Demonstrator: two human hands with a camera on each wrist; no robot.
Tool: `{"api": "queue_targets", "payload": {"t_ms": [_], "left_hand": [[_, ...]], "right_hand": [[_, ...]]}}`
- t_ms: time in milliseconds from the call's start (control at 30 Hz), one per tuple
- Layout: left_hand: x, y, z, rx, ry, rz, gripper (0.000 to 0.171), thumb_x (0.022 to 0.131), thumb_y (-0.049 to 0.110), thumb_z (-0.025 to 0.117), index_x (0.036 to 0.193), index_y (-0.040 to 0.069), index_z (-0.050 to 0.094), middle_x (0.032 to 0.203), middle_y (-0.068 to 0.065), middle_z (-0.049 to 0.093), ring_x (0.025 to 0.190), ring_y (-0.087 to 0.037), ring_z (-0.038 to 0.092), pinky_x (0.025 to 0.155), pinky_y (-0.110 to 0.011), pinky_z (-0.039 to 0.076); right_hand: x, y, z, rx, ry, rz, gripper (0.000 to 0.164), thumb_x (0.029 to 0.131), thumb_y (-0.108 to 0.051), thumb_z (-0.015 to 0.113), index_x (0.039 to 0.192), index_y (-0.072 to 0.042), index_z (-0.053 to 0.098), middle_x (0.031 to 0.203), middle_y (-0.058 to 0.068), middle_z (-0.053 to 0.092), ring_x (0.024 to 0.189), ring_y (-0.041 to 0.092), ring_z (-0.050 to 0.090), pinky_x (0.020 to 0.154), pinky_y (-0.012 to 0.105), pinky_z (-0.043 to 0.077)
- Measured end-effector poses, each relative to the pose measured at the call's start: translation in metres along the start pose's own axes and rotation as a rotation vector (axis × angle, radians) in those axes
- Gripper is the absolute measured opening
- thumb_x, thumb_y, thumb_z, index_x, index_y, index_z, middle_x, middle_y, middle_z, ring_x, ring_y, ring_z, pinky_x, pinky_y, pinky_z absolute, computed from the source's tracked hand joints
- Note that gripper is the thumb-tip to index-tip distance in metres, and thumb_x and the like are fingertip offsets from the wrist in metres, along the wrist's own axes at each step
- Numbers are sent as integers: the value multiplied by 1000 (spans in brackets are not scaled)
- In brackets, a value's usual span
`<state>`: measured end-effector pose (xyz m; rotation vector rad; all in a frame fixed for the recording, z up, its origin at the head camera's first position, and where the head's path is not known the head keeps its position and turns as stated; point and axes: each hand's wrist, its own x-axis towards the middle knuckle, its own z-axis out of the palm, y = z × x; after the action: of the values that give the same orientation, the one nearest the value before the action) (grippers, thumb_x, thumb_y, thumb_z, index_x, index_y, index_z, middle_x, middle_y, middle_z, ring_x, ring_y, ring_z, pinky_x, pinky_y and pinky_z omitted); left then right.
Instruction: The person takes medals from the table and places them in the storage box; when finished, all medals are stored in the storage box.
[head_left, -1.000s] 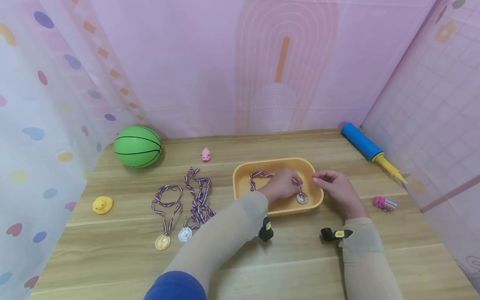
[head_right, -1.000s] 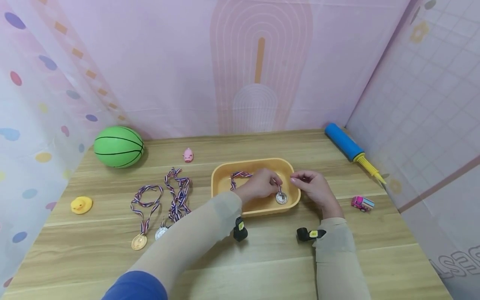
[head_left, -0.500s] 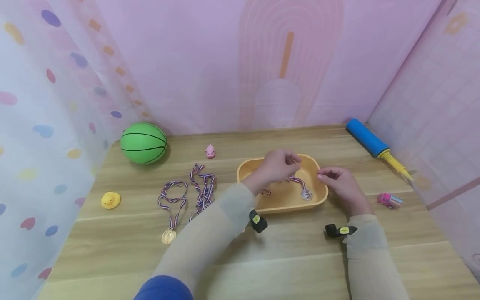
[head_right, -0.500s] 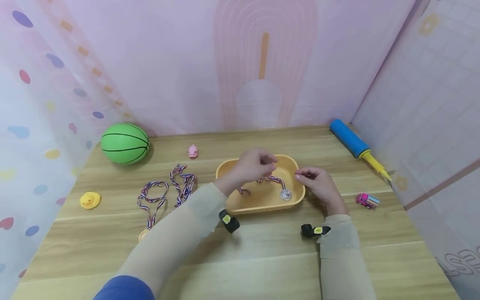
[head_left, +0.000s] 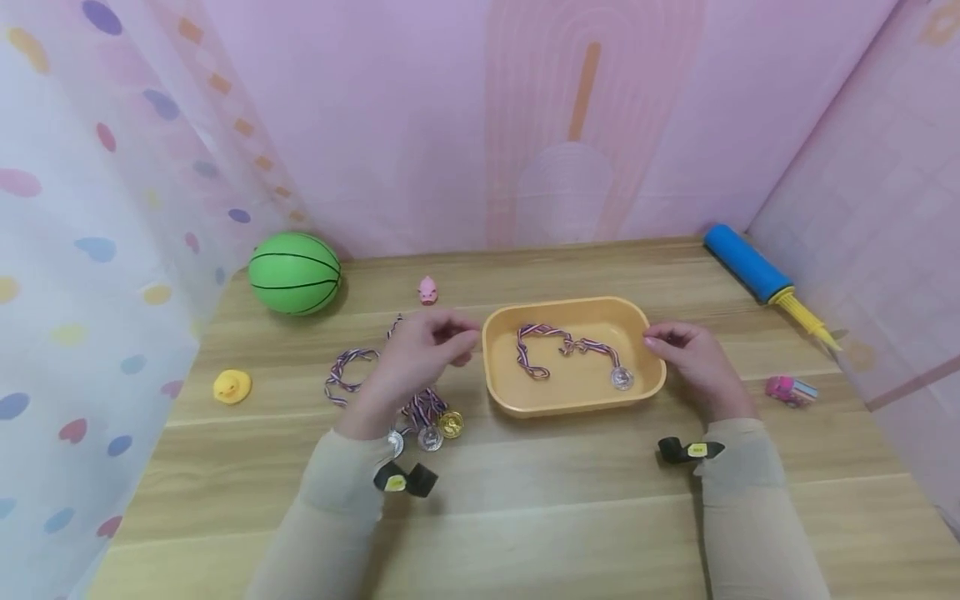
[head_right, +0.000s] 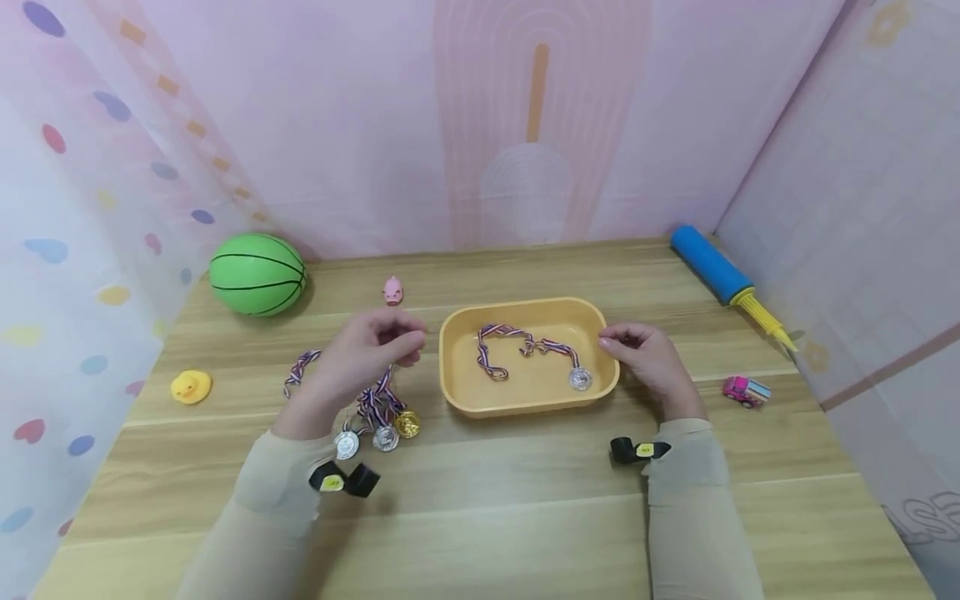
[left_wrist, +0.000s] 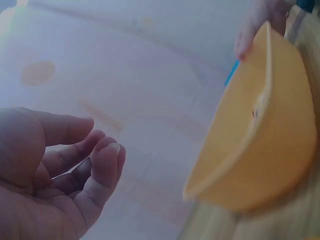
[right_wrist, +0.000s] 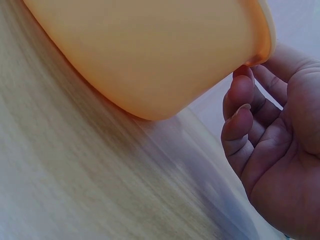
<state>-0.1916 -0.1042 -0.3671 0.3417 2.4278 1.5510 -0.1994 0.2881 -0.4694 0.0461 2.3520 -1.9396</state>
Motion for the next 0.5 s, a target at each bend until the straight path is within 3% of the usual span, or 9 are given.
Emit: {"api": "queue_targets", "payload": {"t_ms": [200,367,500], "left_hand": [[-21,-37,-9,32,-6,-67,15,93,19,65,97,5,66,80,-8,65,73,-22,63,71,-40,54],[-26,-67,-8,153,-132,-110,20,92,20,64,81,3,67,66,-5,61,60,-18,56,58,-32,48],[-27,-81,-4,293,-203,-138,23,88,16,65,68,6,65,57,-3,59,52,-16,52,51,-28,42]], "right_hand": [[0,-2,-1,-3,22,5,33,88,-25,72,108,1,66,95,-7,66,93,13,55,76,19,49],[-1,-3,0,-9,19,-1,33,88,-22,71,108,3,65,93,-7,66,90,11,56,74,18,49],[-2,-2,1,-24,9,-2,35,89,-21,70,110,7,63,92,-7,66,89,11,57,74,19,49]]}}
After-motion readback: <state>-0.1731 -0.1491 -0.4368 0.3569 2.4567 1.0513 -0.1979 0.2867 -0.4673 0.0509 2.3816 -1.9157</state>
